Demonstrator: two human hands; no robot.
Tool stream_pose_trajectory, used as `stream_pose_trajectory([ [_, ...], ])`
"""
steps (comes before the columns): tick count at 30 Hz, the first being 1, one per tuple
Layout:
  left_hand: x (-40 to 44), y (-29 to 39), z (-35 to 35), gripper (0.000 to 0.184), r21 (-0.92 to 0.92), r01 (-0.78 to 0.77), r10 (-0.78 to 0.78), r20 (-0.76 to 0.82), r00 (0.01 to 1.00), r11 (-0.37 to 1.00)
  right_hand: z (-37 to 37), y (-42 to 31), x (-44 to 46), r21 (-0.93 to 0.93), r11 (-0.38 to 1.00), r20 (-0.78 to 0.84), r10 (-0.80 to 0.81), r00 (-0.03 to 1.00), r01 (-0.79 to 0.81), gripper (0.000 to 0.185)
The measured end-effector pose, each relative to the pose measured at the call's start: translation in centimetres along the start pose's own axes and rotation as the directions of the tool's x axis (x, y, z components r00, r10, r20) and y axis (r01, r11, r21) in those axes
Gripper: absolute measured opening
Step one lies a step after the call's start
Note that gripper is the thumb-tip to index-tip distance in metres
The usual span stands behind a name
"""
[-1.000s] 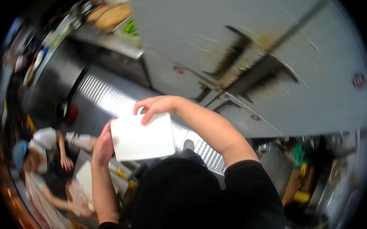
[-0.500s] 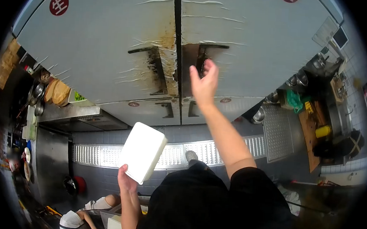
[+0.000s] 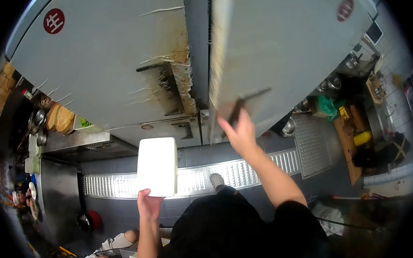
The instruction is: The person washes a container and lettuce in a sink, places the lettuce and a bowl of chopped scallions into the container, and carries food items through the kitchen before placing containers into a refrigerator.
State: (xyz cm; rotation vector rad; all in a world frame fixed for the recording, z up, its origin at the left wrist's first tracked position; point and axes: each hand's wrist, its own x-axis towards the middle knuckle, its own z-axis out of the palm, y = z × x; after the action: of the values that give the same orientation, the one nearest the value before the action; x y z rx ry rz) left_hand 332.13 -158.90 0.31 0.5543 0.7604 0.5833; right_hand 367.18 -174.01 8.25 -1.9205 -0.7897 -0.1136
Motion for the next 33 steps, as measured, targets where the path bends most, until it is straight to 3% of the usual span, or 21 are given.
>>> stream_pose_trajectory([
  [3,1.9,1.0,3.1,0.072,0.089,0.054,-0.063,0.110,0.992,0.995,-3.4,3.1,-8.6,0.128,0.991,-0.030,-0.025,0.999,0.029,0.065],
  [5,3.1,1.6,6.6,0.069,0.145,0.082,-0.111,0.204,0.973,0.986,-6.6,6.5,-14.7,-0.089,0.977,0.133,-0.181,0.974,0.194,0.061],
  [6,3.7,1.7,8.5,0.069,0.165,0.099,-0.139,0.254,0.957,0.981,-7.3,6.9,-17.2,-0.144,0.972,0.078,-0.175,0.981,0.185,0.059],
  [7,4.1,1.7,10.7,0.068,0.185,0.113,-0.166,0.301,0.939,0.976,-7.3,6.7,-18.7,0.158,0.984,-0.011,-0.086,0.996,0.087,0.061],
  [8,4.1,1.8,14.0,0.067,0.190,0.094,-0.155,0.340,0.928,0.977,-7.7,6.9,-20.0,0.206,0.977,-0.061,-0.050,0.997,0.061,0.061],
  [10,5.0,1.8,19.2,0.063,0.222,0.126,-0.212,0.429,0.878,0.967,-10.7,7.4,-21.5,0.060,0.998,0.123,0.009,0.992,-0.016,0.061],
  [12,5.7,0.9,25.2,0.056,0.149,0.115,-0.174,0.487,0.856,0.982,-11.3,8.9,-23.2,0.021,1.000,0.051,0.009,0.999,-0.010,0.061],
  [16,10.0,-1.2,35.8,0.044,-0.007,0.031,-0.023,0.512,0.859,0.999,-12.3,7.6,-23.4,-0.055,0.998,0.059,0.008,0.998,-0.005,0.060],
  [17,11.3,-1.4,38.4,0.043,-0.033,0.011,0.007,0.501,0.865,0.999,-11.9,8.0,-23.7,0.060,0.996,0.068,0.064,0.996,-0.068,0.058],
  [18,12.6,-1.6,40.7,0.043,-0.059,-0.006,0.035,0.489,0.871,0.998,-12.0,8.1,-23.7,0.004,0.999,0.091,0.038,0.995,-0.039,0.057],
  [20,16.2,-1.6,44.2,0.043,-0.050,-0.047,0.065,0.507,0.859,0.998,-12.2,6.0,-22.2,0.118,0.989,0.146,0.075,0.986,-0.093,0.057],
  [23,20.1,-1.1,48.2,0.048,-0.008,-0.082,0.077,0.424,0.903,0.997,-11.7,5.4,-21.2,0.145,0.985,0.202,0.067,0.977,-0.098,0.062],
  [26,24.4,-2.0,49.3,0.056,0.070,-0.129,0.095,0.365,0.926,0.989,-10.7,5.2,-20.0,0.170,0.983,0.234,0.029,0.972,-0.070,0.070],
  [27,23.1,-1.7,48.5,0.070,0.077,-0.138,0.097,0.392,0.915,0.987,-10.2,5.8,-19.6,0.150,0.986,0.270,0.029,0.963,-0.072,0.072],
  [28,21.4,-2.1,47.5,0.077,0.070,-0.130,0.103,0.304,0.947,0.989,-9.7,6.5,-19.4,0.126,0.988,0.320,0.042,0.947,-0.086,0.075],
  [30,19.0,-2.7,42.0,0.079,0.157,-0.174,0.099,0.400,0.911,0.972,-8.6,8.1,-18.6,0.073,0.987,0.446,0.094,0.890,-0.141,0.079],
  [32,18.7,-6.0,32.2,0.067,0.297,-0.358,0.155,0.537,0.829,0.885,-6.2,8.8,-16.5,-0.099,0.987,0.274,-0.094,0.957,0.126,0.085],
  [33,17.9,-7.0,26.3,0.060,0.422,-0.421,0.140,0.554,0.821,0.803,-4.5,9.6,-15.5,-0.069,0.979,0.196,-0.177,0.965,0.193,0.090],
])
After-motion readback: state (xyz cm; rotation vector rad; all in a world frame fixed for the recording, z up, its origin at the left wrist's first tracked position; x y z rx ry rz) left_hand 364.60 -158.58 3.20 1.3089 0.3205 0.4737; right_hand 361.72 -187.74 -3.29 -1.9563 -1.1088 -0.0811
